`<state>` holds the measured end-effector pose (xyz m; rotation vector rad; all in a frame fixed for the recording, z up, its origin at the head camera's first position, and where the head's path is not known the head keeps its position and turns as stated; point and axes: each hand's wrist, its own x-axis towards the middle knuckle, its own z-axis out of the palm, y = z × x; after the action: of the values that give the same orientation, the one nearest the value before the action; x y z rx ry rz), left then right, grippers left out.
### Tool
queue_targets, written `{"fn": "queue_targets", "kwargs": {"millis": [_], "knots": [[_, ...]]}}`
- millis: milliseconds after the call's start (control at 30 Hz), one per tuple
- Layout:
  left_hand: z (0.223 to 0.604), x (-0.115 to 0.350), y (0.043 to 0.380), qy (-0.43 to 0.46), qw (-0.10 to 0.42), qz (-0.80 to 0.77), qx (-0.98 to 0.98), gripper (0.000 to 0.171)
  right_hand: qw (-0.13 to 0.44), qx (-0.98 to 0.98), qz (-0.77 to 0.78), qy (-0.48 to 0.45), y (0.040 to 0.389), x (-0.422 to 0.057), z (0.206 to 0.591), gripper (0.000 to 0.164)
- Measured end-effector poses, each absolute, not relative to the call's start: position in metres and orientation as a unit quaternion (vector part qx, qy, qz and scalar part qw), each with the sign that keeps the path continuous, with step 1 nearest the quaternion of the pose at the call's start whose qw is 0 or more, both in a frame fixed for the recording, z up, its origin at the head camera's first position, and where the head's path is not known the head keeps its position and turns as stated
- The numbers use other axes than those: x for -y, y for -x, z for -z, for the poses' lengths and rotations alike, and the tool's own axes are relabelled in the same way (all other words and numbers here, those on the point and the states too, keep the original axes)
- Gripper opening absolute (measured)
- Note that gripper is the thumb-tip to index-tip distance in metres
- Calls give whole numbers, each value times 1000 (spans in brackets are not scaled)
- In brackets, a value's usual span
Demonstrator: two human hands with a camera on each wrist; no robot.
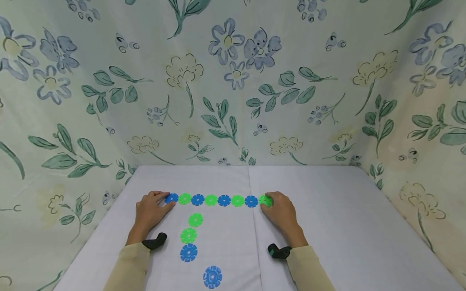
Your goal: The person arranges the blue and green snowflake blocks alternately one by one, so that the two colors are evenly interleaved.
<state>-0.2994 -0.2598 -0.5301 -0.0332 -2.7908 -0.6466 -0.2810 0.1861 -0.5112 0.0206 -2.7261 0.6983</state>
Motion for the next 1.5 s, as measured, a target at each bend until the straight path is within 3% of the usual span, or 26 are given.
{"fn": "queue_targets", "kwargs": {"millis": [567,1500], "knots": [[530,259,300,8,142,215,966,56,110,967,-229,-19,285,-189,515,51],[531,261,300,8,137,218,966,58,99,962,-254,-2,284,-190,517,63]]}}
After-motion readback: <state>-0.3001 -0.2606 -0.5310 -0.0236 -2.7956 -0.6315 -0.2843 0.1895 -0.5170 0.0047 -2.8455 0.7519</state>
